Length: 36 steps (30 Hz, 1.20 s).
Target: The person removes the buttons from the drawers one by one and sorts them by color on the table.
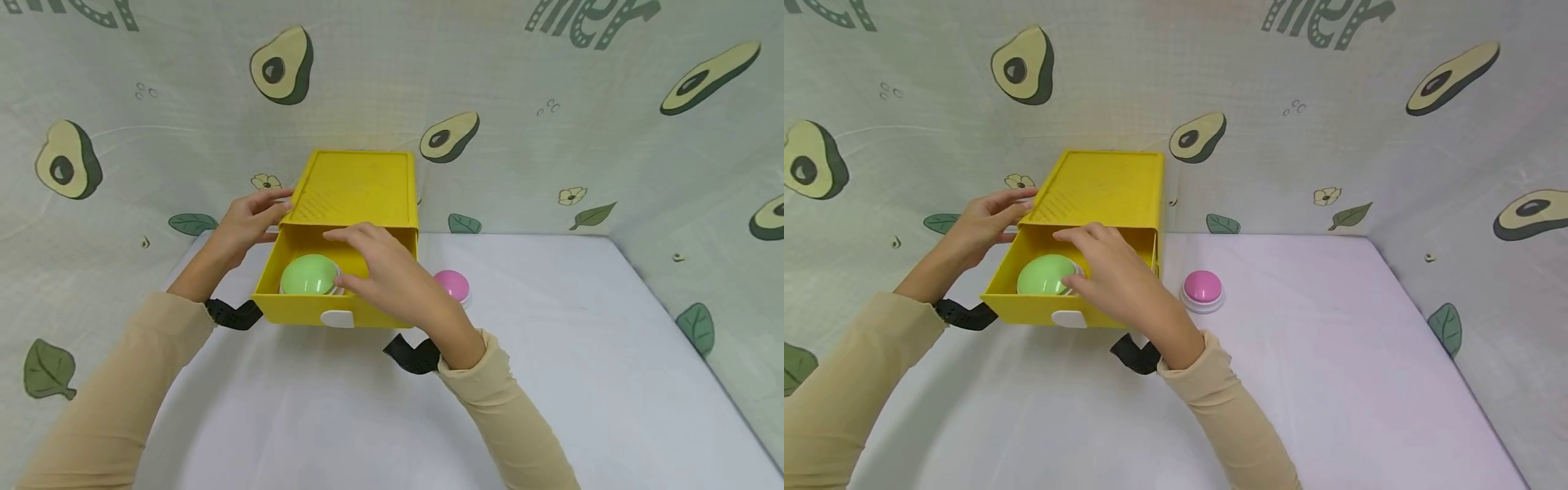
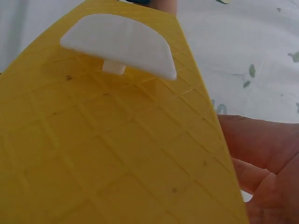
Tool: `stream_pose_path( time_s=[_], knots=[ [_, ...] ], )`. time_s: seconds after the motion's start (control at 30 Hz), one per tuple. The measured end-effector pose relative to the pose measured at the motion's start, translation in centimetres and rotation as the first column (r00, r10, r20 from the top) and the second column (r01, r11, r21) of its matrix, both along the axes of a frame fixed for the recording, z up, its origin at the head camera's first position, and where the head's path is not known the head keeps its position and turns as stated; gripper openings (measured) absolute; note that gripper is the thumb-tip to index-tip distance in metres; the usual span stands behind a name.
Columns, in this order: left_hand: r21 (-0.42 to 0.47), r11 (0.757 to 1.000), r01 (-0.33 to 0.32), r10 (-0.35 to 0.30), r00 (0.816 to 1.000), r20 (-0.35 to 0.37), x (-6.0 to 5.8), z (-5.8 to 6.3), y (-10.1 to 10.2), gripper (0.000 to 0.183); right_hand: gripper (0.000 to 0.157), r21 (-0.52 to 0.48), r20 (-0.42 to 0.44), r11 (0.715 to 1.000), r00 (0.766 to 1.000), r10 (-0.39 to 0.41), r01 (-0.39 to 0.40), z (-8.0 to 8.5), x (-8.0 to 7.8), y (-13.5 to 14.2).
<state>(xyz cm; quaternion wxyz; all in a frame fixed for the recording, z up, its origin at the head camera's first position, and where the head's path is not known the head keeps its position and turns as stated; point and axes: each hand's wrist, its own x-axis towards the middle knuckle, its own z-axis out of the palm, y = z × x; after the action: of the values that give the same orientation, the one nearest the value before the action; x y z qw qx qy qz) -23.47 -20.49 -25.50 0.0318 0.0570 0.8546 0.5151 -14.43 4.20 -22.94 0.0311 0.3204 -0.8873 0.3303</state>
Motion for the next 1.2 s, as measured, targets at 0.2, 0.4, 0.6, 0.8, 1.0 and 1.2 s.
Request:
stream_pose_path(
  time_s=[0.2,0.4,0.6,0.8,1.0,1.2],
  knots=[
    [-0.003,1.0,0.003,-0.003,1.0,0.0,0.1,0.1,0.1,0.059,0.055,0.067,0.132,0.998,0.991,-0.003,-0.006,0.2,-1.2,-1.2],
    [-0.001,1.0,0.003,-0.003,1.0,0.005,0.1,0.0,0.1,0.06,0.062,0.134,0.237,0.99,0.971,0.016,-0.049,0.0,-2.3,-2.1],
    [0.008,1.0,0.004,-0.004,1.0,0.007,0.0,0.0,0.1,0.061,0.062,0.173,0.262,0.979,0.963,0.06,-0.108,-0.4,-3.2,-2.5],
    [0.009,1.0,0.003,-0.003,1.0,0.011,0.0,0.0,0.0,0.061,0.059,0.233,0.251,0.956,0.96,0.12,-0.18,-0.4,-3.6,-2.7],
    [0.012,1.0,0.008,-0.008,1.0,0.007,0.1,0.1,0.1,0.061,0.055,0.266,0.24,0.943,0.961,0.135,-0.199,-0.4,-3.7,-2.9],
    [0.007,1.0,0.008,-0.008,1.0,0.011,0.2,0.2,0.1,0.061,0.053,0.286,0.227,0.936,0.963,0.144,-0.207,-0.4,-3.8,-3.3]
  ],
)
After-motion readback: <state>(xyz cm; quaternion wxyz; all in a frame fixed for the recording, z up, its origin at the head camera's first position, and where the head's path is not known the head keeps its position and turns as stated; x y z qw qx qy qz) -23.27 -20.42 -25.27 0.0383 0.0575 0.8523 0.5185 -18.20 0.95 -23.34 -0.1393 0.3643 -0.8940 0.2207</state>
